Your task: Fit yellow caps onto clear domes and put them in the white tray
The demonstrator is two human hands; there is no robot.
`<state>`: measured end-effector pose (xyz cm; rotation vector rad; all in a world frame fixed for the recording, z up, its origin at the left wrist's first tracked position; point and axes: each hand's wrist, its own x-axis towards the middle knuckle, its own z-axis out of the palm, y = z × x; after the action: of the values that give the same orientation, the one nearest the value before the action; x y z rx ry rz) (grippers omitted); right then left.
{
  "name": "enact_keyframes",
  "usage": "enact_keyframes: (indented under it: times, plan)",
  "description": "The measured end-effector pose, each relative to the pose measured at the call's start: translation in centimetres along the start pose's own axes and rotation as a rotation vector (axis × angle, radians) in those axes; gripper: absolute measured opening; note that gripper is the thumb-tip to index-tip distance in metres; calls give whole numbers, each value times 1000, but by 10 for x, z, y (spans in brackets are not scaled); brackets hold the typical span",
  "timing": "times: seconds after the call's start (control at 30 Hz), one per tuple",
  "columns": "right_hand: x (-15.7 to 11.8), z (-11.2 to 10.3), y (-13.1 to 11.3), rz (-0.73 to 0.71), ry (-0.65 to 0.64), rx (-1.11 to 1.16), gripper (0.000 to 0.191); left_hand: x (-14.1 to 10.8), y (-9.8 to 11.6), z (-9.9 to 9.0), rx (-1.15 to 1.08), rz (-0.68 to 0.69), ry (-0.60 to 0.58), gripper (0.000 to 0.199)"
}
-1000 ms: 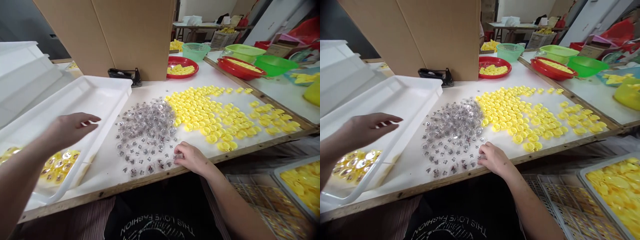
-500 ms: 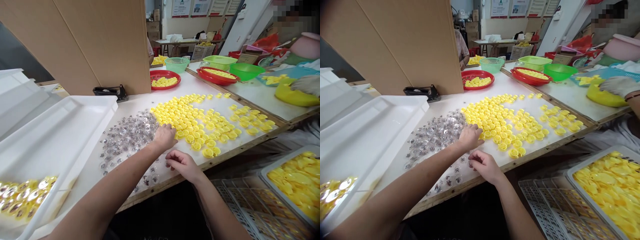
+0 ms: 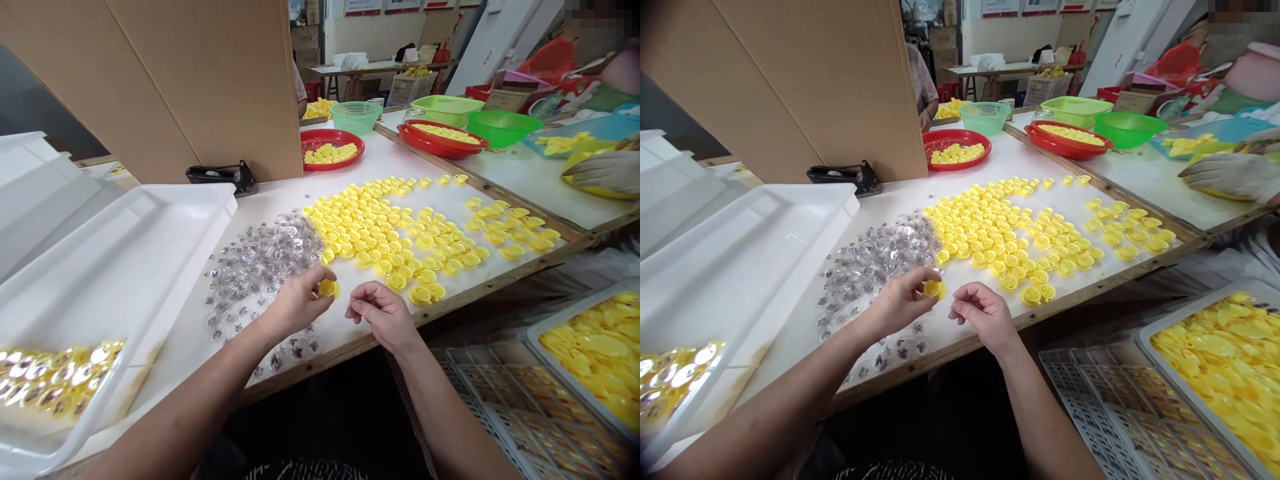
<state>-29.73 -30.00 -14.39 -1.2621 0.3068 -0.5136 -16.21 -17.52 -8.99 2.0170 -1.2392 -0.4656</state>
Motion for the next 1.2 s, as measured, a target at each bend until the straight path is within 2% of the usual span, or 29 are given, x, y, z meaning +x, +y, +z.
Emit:
enact_keyframes:
  times: [0.1,0.2,0.33,0.47,0.63,0.7,0.87,0.93,1.03,1.2]
  plan:
    - [-2,7,1,31,-128,-65,14,-31,-11,-7,-253,-94,-12,26]
    - [-1,20,-2,90,-229,-91,17,-53,-19,-6,-438,-174,14,33]
    - [4,38,-9,136,-329,-154,15,-66,-24,-3,-688,-231,-16,28]
    - [8,52,-13,60,-374,-290,12,-71,-26,-5,-922,-246,1,31]
    - [5,66,-20,-144,-353,-566,15,-75,-32,-7,-950,-337,12,31]
    - [2,70,-25,-206,-388,-695,19,-77,-36,-6,-929,-374,18,30]
    - [1,74,-34,-189,-532,-930,35,-79,-44,-1,-865,-361,34,23]
    - [3,74,-34,-220,-562,-1011,33,-79,-45,0,-816,-370,35,24]
    - [6,74,-33,-233,-578,-1050,27,-81,-47,1,-910,-346,48,32]
    - [6,72,-30,-171,-529,-923,23,-84,-48,-4,-1147,-282,5,30]
